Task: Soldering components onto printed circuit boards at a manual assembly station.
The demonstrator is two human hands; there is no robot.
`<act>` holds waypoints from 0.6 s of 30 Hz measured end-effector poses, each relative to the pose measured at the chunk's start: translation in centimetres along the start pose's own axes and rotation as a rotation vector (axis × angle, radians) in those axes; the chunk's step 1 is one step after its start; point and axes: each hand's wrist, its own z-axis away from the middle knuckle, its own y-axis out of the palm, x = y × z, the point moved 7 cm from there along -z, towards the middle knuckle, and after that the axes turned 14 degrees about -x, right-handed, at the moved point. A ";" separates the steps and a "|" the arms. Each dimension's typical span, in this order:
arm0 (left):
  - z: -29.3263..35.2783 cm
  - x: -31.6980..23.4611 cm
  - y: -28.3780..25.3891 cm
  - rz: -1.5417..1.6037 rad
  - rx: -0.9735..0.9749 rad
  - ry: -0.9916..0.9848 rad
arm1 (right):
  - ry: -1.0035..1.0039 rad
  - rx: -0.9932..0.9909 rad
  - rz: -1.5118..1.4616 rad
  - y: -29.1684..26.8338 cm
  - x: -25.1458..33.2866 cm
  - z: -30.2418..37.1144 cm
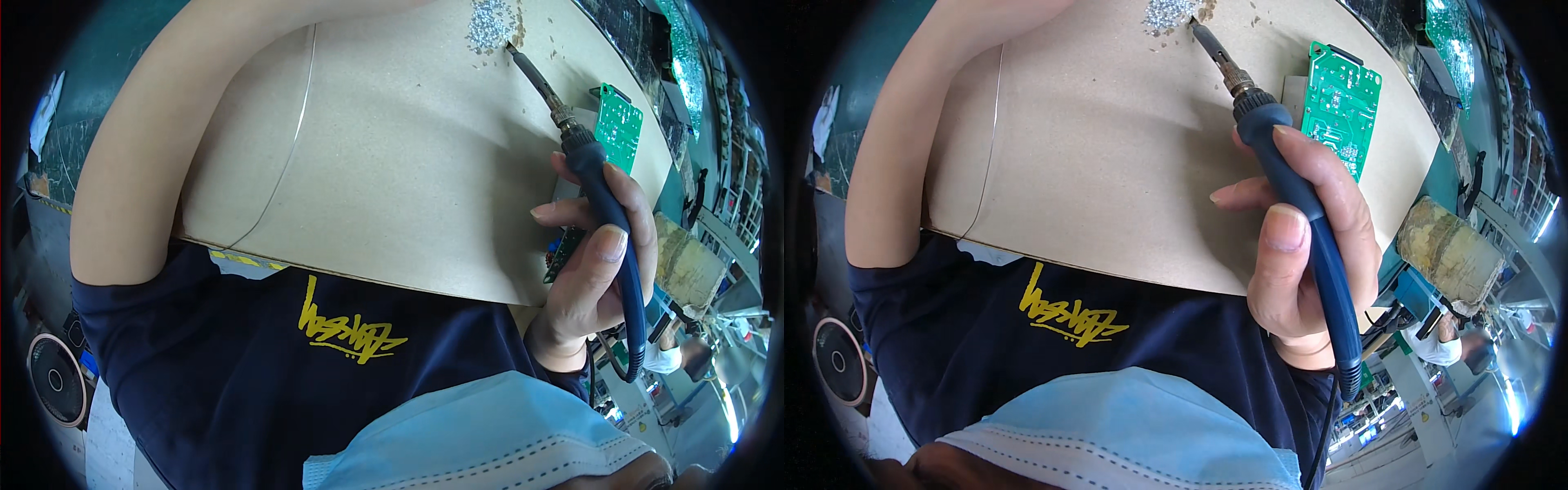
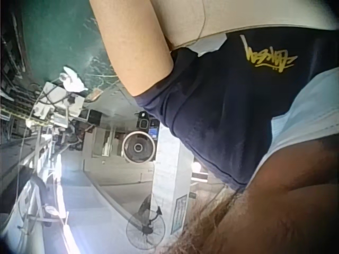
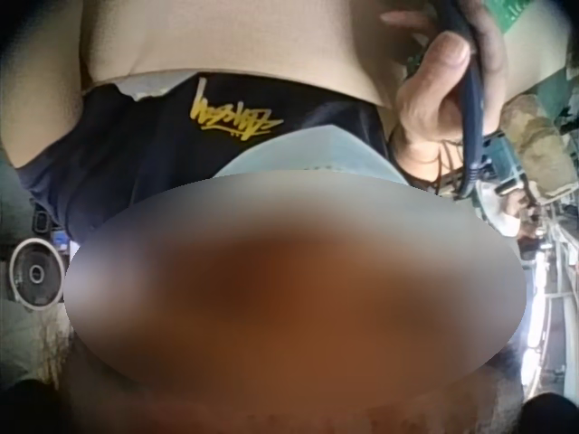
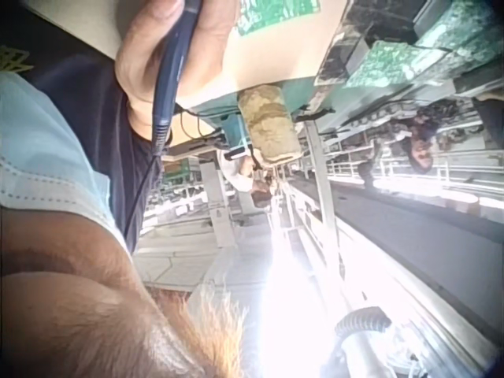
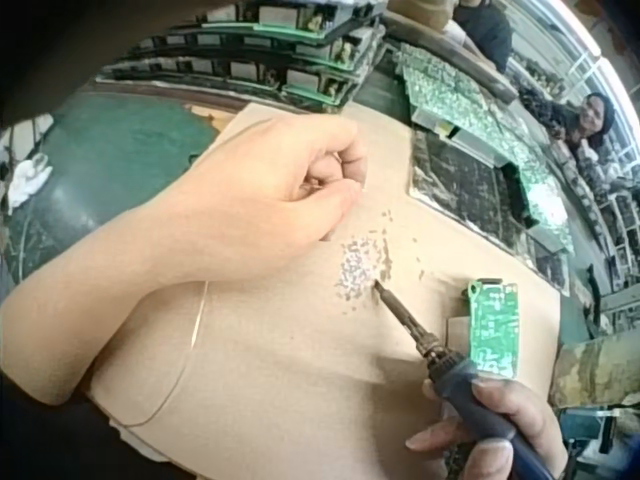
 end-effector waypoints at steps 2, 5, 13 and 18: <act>-0.1 0.1 0.3 -0.001 0.007 -0.001 | -0.004 0.007 0.012 0.0 -0.1 0.0; -0.1 0.1 0.5 -0.012 0.017 -0.006 | -0.016 0.011 0.022 -0.2 -0.3 0.1; 0.0 -0.1 0.4 -0.027 0.001 -0.017 | -0.012 -0.024 -0.048 -0.8 0.1 0.3; -0.1 -0.1 0.5 -0.020 0.014 -0.030 | -0.025 -0.139 0.088 -1.4 0.7 0.5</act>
